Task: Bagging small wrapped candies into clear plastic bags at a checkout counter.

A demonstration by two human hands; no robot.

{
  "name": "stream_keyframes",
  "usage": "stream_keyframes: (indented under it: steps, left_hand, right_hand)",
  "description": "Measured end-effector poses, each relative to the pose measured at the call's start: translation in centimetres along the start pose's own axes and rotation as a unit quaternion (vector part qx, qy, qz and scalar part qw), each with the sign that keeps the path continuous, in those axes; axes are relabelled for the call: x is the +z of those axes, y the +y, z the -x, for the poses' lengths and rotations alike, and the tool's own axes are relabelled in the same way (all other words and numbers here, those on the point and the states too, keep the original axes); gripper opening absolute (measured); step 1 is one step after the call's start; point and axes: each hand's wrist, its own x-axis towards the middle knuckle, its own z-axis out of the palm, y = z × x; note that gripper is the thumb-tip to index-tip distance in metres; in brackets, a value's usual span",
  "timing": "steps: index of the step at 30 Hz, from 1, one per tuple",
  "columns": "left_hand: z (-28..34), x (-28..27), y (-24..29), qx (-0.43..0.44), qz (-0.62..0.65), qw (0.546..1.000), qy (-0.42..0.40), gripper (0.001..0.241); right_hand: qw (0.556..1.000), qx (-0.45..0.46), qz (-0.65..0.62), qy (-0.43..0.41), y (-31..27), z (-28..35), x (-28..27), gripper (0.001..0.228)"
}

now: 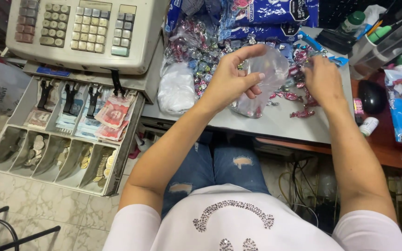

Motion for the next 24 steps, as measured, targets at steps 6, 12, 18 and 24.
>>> stream_keyframes:
  steps: [6, 12, 18, 24]
  left_hand:
    - [0.0, 0.5, 0.6, -0.013, 0.011, 1.0, -0.003, 0.057]
    - [-0.1, 0.7, 0.3, -0.011, 0.016, 1.0, 0.0, 0.056]
    - [-0.1, 0.4, -0.2, -0.007, 0.009, 1.0, 0.001, 0.058]
    - [-0.4, 0.4, -0.8, 0.004, 0.02, 1.0, -0.008, 0.059]
  right_hand:
    - [0.987, 0.081, -0.137, 0.021, -0.3, -0.5, -4.1, 0.037]
    - [0.976, -0.005, -0.192, 0.098, 1.5, -3.0, -4.0, 0.024]
    - [0.933, -0.044, -0.352, 0.057, -2.4, -2.9, -6.2, 0.017]
    - [0.834, -0.252, -0.489, 0.046, -7.2, -1.3, -9.0, 0.018]
